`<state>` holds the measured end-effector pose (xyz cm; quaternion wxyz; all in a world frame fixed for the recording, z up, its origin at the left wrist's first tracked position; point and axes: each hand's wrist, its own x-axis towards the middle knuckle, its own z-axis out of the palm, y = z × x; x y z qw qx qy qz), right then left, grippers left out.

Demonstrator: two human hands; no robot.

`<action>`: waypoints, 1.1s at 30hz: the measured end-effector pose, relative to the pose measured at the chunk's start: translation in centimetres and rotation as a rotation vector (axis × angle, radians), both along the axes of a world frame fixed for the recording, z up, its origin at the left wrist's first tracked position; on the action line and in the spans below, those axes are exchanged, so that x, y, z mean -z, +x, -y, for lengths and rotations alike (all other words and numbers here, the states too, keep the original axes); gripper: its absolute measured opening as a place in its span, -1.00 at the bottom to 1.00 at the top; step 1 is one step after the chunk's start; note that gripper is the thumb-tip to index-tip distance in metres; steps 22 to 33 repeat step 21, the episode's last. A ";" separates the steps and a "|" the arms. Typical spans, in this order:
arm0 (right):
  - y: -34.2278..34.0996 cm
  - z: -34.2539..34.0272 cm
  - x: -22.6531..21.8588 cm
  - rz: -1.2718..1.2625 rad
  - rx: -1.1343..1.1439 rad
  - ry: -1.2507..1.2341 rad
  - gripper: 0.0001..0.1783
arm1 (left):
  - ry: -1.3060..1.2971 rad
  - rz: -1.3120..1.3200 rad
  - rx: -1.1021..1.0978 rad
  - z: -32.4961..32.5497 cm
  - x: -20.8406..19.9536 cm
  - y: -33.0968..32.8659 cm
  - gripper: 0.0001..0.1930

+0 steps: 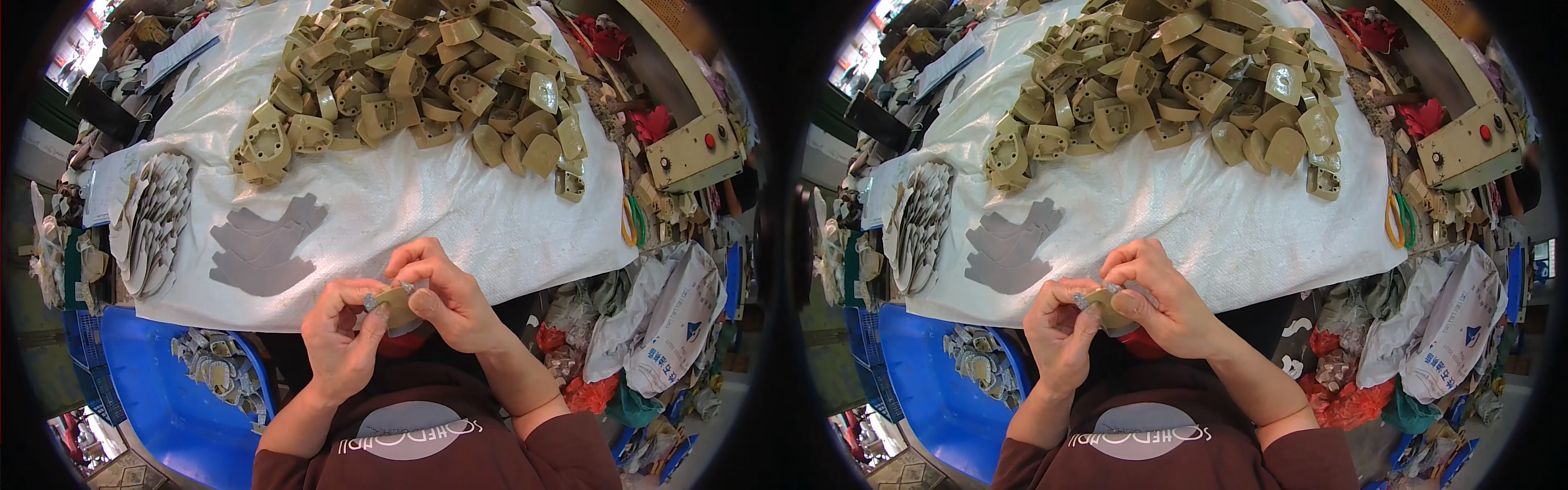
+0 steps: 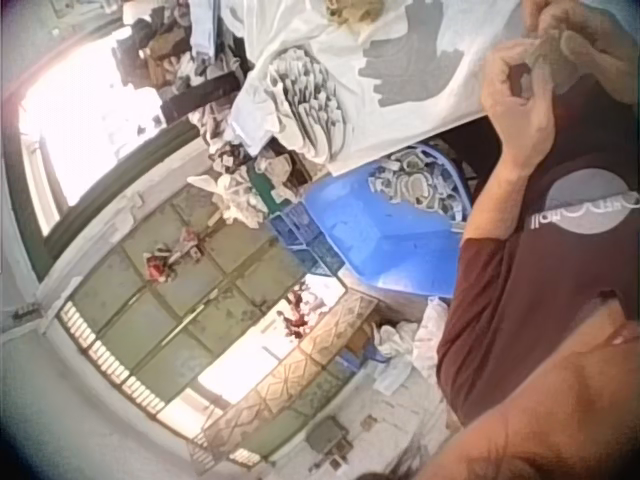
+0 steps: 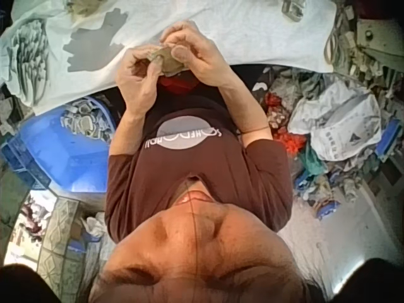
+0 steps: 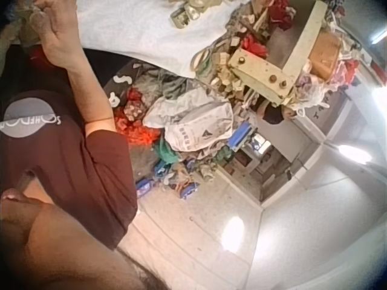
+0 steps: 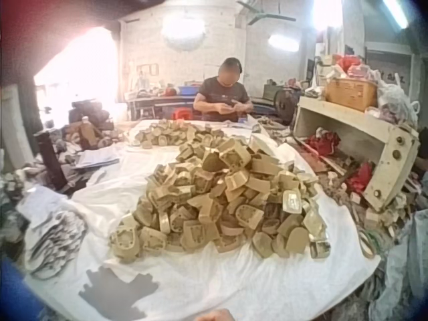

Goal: The person repeatedly picks a beige plastic housing and a gray curved rubber pad from a table, presses the pad onto the housing, and places the assembled unit into a blue bin. The process is repeated continuously throughout the clip.

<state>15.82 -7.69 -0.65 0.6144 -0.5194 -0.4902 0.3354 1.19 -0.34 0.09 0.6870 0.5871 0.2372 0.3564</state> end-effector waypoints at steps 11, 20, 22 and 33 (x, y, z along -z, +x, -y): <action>0.1 0.6 0.6 -0.010 0.105 0.136 -0.82 | 0.658 -0.313 -0.126 -0.3 -1.1 0.8 -0.83; 2.5 1.0 -0.5 -0.256 -0.220 -0.143 -0.38 | 0.882 -0.066 -0.041 -1.2 0.6 -0.5 -0.93; 2.7 1.2 -0.5 -0.121 -0.207 -0.066 -0.35 | 0.872 -0.050 -0.028 -1.0 0.6 -0.7 -0.95; 2.7 1.2 -0.5 -0.121 -0.207 -0.066 -0.35 | 0.872 -0.050 -0.028 -1.0 0.6 -0.7 -0.95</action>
